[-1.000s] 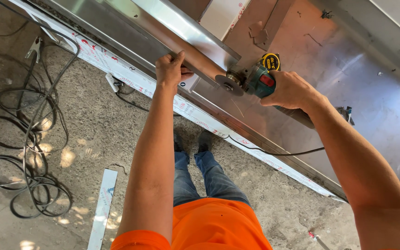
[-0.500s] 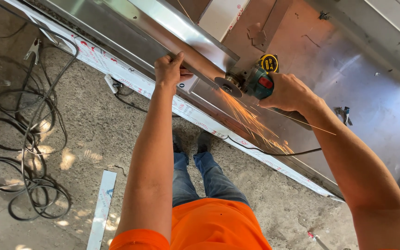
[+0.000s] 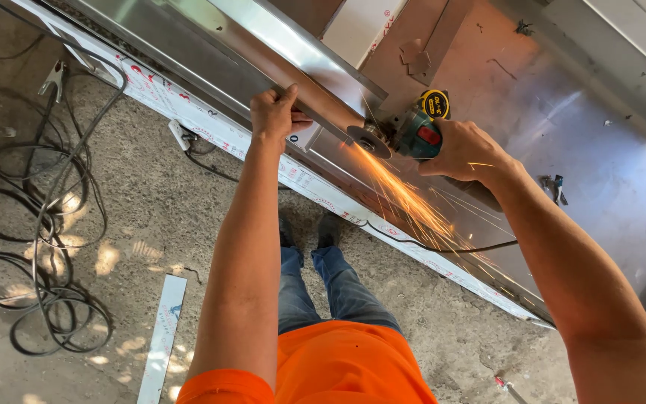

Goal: Cutting a stainless steel sheet with an angle grinder.

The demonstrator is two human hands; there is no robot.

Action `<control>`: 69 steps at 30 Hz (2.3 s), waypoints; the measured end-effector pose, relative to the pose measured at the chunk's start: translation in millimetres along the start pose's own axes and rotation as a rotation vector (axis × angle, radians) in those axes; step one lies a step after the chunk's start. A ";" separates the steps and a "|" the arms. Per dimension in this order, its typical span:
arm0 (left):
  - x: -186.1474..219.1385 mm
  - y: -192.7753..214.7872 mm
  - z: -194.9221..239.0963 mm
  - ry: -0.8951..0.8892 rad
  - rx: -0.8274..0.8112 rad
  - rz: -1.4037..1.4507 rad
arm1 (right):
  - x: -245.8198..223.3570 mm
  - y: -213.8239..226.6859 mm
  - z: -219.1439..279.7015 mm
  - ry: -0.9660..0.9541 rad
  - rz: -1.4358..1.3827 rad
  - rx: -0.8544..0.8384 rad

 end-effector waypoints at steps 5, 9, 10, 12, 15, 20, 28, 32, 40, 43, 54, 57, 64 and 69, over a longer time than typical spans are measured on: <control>1.3 0.9 4.4 -0.010 0.008 -0.016 | -7.4 3.6 4.3 -0.043 0.022 -0.026; 4.0 -0.9 6.7 -0.013 0.015 -0.023 | -10.0 4.5 4.7 -0.065 -0.018 -0.022; 2.4 0.8 5.5 -0.015 0.017 -0.023 | -9.7 3.4 4.0 -0.062 -0.018 -0.022; -0.7 0.4 2.2 -0.014 0.016 -0.012 | -7.7 3.5 3.4 -0.048 0.012 -0.022; 0.4 0.6 2.2 -0.011 0.017 -0.006 | -7.0 2.7 2.9 -0.039 0.007 -0.024; 0.6 -0.5 2.3 -0.013 0.011 -0.001 | -3.6 1.1 1.0 -0.038 0.018 -0.016; -2.6 1.3 0.6 -0.011 -0.002 0.015 | -3.1 -1.1 2.8 -0.060 0.008 -0.033; -3.8 1.3 1.7 -0.016 -0.001 0.001 | -3.1 -1.7 3.5 -0.019 0.042 -0.007; 3.5 0.2 7.1 -0.029 0.002 -0.029 | -0.3 -0.4 15.6 -0.053 -0.056 0.021; 7.8 1.2 9.7 -0.013 0.005 -0.060 | 13.9 0.7 19.4 -0.029 -0.109 0.081; 0.1 3.9 4.3 -0.030 -0.056 -0.027 | 44.3 39.3 23.9 -0.123 -0.154 0.205; 2.9 4.7 8.7 -0.039 -0.078 -0.012 | 34.6 40.4 23.0 -0.108 -0.139 0.211; 20.1 3.9 28.3 -0.024 0.010 -0.195 | 46.8 28.9 29.9 -0.140 -0.204 0.235; 51.2 11.1 32.5 -0.510 0.309 -1.317 | 53.4 22.9 57.8 -0.214 -0.300 0.296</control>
Point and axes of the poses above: each hand's wrist, its own z-axis away from the middle knuckle, its own y-axis out of the back of the hand, x = y × z, the point moved 4 cm from there along -z, towards the middle knuckle, and after that the axes turned 6 degrees about -z, right-handed, at the moved point
